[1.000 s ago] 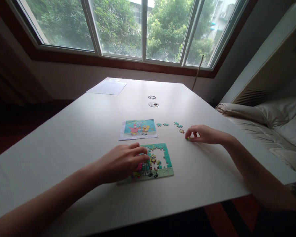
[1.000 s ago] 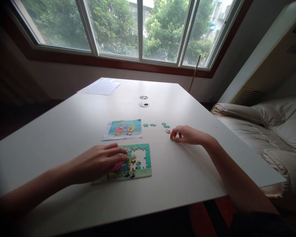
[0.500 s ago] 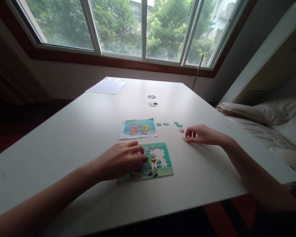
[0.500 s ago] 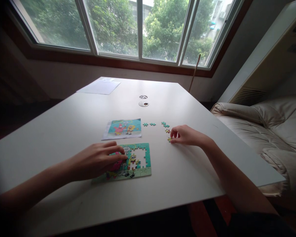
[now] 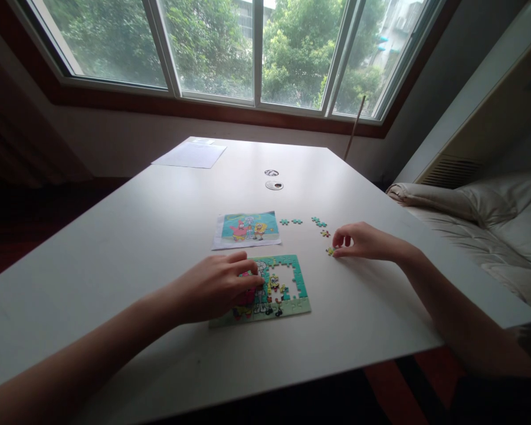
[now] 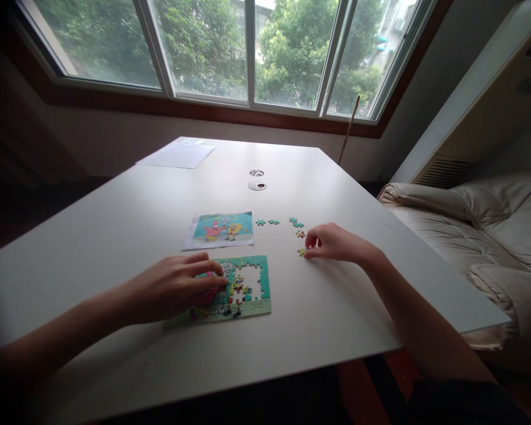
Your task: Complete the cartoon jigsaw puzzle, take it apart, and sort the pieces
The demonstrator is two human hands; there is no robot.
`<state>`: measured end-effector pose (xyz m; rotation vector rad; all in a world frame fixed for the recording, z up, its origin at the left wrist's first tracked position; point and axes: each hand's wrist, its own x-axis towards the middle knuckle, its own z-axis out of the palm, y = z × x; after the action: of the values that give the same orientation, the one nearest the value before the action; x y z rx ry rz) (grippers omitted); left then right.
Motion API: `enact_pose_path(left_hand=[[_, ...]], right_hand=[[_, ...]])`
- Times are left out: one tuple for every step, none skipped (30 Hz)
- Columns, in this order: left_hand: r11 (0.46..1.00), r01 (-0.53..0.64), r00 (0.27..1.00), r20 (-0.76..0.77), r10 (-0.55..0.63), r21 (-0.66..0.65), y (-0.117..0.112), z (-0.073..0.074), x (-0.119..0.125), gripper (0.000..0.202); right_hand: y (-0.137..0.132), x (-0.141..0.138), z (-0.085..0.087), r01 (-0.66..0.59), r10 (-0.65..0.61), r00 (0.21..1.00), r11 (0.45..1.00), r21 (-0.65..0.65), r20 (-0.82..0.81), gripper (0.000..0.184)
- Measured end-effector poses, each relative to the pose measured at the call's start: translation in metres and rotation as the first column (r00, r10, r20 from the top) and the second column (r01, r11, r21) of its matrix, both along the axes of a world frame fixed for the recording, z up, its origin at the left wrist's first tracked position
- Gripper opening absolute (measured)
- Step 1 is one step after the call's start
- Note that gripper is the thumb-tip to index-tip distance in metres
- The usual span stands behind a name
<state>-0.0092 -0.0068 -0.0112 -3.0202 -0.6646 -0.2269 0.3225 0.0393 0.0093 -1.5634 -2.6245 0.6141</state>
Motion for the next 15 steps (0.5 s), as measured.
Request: enact_pose_path(left_hand=[[1.0, 0.002, 1.0, 0.009, -0.002, 0.001, 0.0, 0.0, 0.0, 0.022], [1.0, 0.002, 1.0, 0.01, -0.002, 0.001, 0.0, 0.0, 0.0, 0.022], [1.0, 0.001, 1.0, 0.006, -0.001, 0.002, 0.0, 0.0, 0.0, 0.022], [1.0, 0.0, 1.0, -0.005, 0.0, 0.001, 0.0, 0.0, 0.0, 0.022], [1.0, -0.003, 1.0, -0.018, 0.003, 0.001, 0.0, 0.0, 0.0, 0.023], [1.0, -0.005, 1.0, -0.027, 0.005, 0.002, 0.0, 0.001, 0.0, 0.023], [1.0, -0.006, 0.999, -0.032, 0.007, 0.003, 0.0, 0.001, 0.0, 0.023], [1.0, -0.006, 0.999, -0.032, 0.006, 0.005, 0.0, 0.002, 0.0, 0.023], [1.0, -0.003, 1.0, -0.025, 0.003, 0.007, 0.0, 0.002, 0.0, 0.023], [1.0, -0.001, 1.0, -0.015, 0.001, 0.009, 0.0, 0.002, 0.0, 0.022], [1.0, 0.003, 1.0, -0.004, -0.003, 0.009, 0.0, 0.002, 0.0, 0.022], [1.0, 0.005, 1.0, 0.005, -0.005, 0.006, 0.0, 0.002, 0.001, 0.022], [1.0, 0.004, 1.0, 0.012, -0.004, 0.004, 0.0, 0.002, 0.001, 0.022], [1.0, 0.004, 1.0, 0.021, -0.004, 0.002, 0.0, 0.001, 0.001, 0.022], [1.0, 0.001, 1.0, 0.025, -0.001, 0.002, 0.0, 0.001, 0.001, 0.022]], right_hand=[[-0.001, -0.002, -0.001, -0.003, 0.003, 1.0, 1.0, -0.004, -0.003, 0.022], [-0.001, -0.003, -0.001, -0.011, 0.011, 1.0, 1.0, -0.014, -0.012, 0.021], [-0.001, -0.004, -0.002, -0.02, 0.019, 0.999, 0.999, -0.028, -0.026, 0.02], [-0.001, -0.005, -0.002, -0.028, 0.026, 0.999, 0.999, -0.045, -0.042, 0.02], [-0.001, -0.005, -0.003, -0.033, 0.029, 0.998, 0.998, -0.062, -0.059, 0.019], [0.0, -0.005, -0.003, -0.033, 0.027, 0.997, 0.997, -0.076, -0.077, 0.019], [0.0, -0.005, -0.004, -0.031, 0.022, 0.995, 0.996, -0.086, -0.096, 0.019], [0.001, -0.004, -0.004, -0.028, 0.018, 0.993, 0.995, -0.092, -0.114, 0.019], [0.001, -0.004, -0.004, -0.028, 0.015, 0.991, 0.995, -0.095, -0.132, 0.019], [0.001, -0.005, -0.004, -0.03, 0.016, 0.989, 0.995, -0.094, -0.15, 0.018], [0.0, -0.006, -0.003, -0.035, 0.018, 0.985, 0.995, -0.092, -0.17, 0.017], [0.0, -0.008, -0.003, -0.044, 0.025, 0.981, 0.995, -0.094, -0.194, 0.017], [-0.002, -0.012, -0.003, -0.057, 0.033, 0.974, 0.994, -0.098, -0.225, 0.016], [-0.003, -0.016, -0.003, -0.07, 0.041, 0.963, 0.992, -0.102, -0.265, 0.017], [-0.006, -0.022, -0.003, -0.083, 0.047, 0.95, 0.991, -0.104, -0.309, 0.018]])
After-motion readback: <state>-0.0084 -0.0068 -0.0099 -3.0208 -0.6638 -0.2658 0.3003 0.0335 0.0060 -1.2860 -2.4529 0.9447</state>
